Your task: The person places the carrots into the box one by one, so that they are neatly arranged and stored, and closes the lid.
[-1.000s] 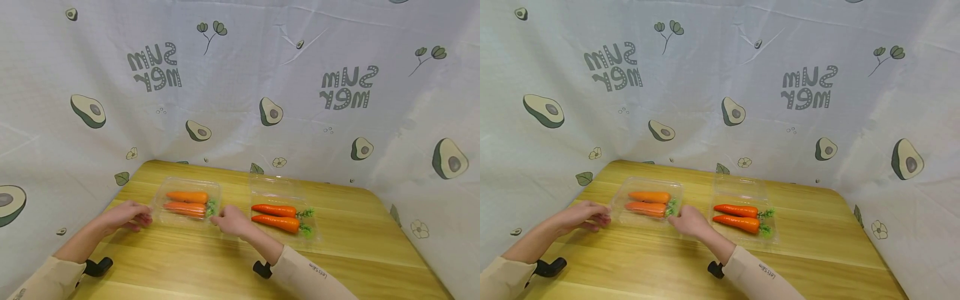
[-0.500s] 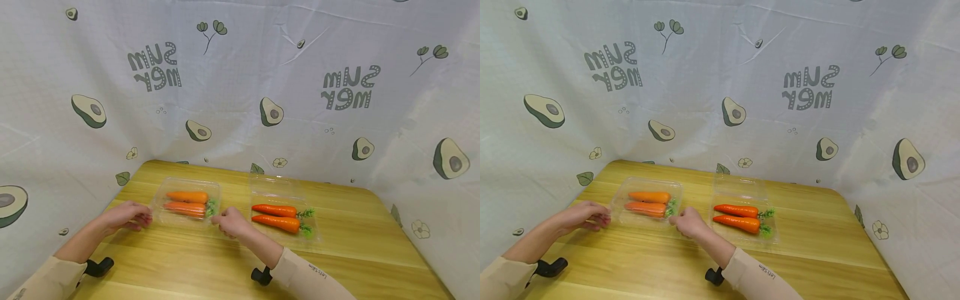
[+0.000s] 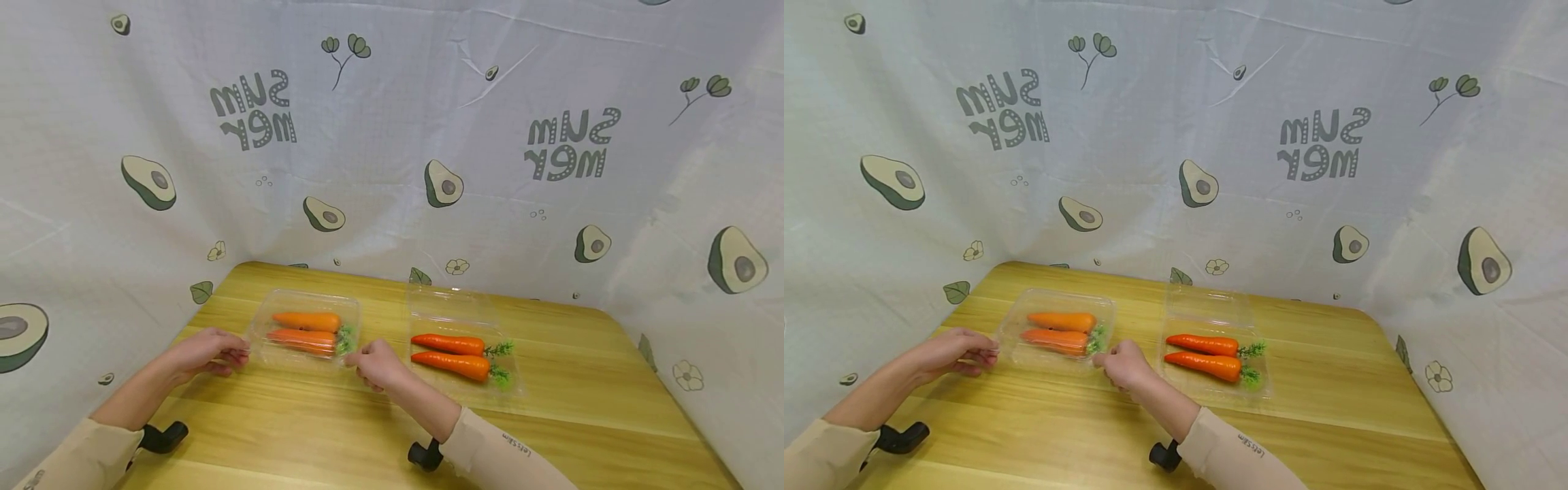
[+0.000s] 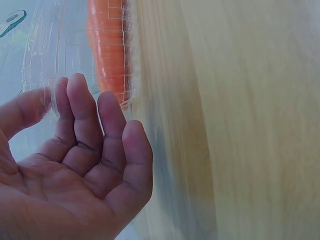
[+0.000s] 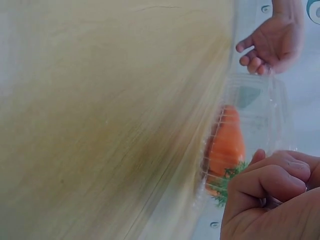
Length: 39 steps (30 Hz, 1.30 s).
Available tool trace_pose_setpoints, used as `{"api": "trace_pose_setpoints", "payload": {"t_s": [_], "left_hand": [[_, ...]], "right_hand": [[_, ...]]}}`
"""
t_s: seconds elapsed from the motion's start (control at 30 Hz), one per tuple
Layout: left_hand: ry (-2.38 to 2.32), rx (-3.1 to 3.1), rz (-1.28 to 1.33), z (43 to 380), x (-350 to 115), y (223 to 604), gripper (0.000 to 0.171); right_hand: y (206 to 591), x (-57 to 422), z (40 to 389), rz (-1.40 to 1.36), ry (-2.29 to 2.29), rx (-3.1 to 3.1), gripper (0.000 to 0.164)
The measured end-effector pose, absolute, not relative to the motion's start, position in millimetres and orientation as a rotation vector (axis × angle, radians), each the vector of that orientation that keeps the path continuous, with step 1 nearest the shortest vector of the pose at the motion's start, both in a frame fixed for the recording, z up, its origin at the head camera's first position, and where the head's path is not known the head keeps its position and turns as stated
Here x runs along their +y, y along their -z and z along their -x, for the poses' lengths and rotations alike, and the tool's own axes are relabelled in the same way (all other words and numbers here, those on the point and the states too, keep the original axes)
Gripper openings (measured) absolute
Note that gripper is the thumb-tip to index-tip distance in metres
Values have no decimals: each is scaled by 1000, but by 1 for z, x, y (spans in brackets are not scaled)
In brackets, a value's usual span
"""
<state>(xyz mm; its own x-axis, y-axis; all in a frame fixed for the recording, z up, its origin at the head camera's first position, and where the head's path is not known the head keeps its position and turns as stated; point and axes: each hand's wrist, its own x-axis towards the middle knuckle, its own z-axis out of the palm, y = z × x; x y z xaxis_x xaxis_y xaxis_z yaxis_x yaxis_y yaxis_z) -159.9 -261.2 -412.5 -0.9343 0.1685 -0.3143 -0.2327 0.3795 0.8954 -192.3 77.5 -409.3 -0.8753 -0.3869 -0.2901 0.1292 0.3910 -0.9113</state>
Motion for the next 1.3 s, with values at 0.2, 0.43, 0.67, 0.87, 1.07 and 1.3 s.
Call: {"api": "trace_pose_setpoints", "payload": {"t_s": [0.2,0.43,0.67,0.87,1.07,1.3], "left_hand": [[-1574,2306,42,159,-261,413,31],[-1571,2314,30,160,-259,412,28],[-1569,2308,18,160,-260,411,28],[-1579,2293,17,161,-260,411,28],[-1580,2295,19,161,-260,411,28],[-1565,2312,25,161,-260,412,29]], "right_hand": [[409,78,191,212,1508,2184,43],[411,77,191,200,1512,2181,43],[412,77,191,195,1514,2184,40],[412,77,191,197,1513,2185,49],[412,78,191,210,1518,2184,50],[413,79,191,224,1530,2170,49]]}}
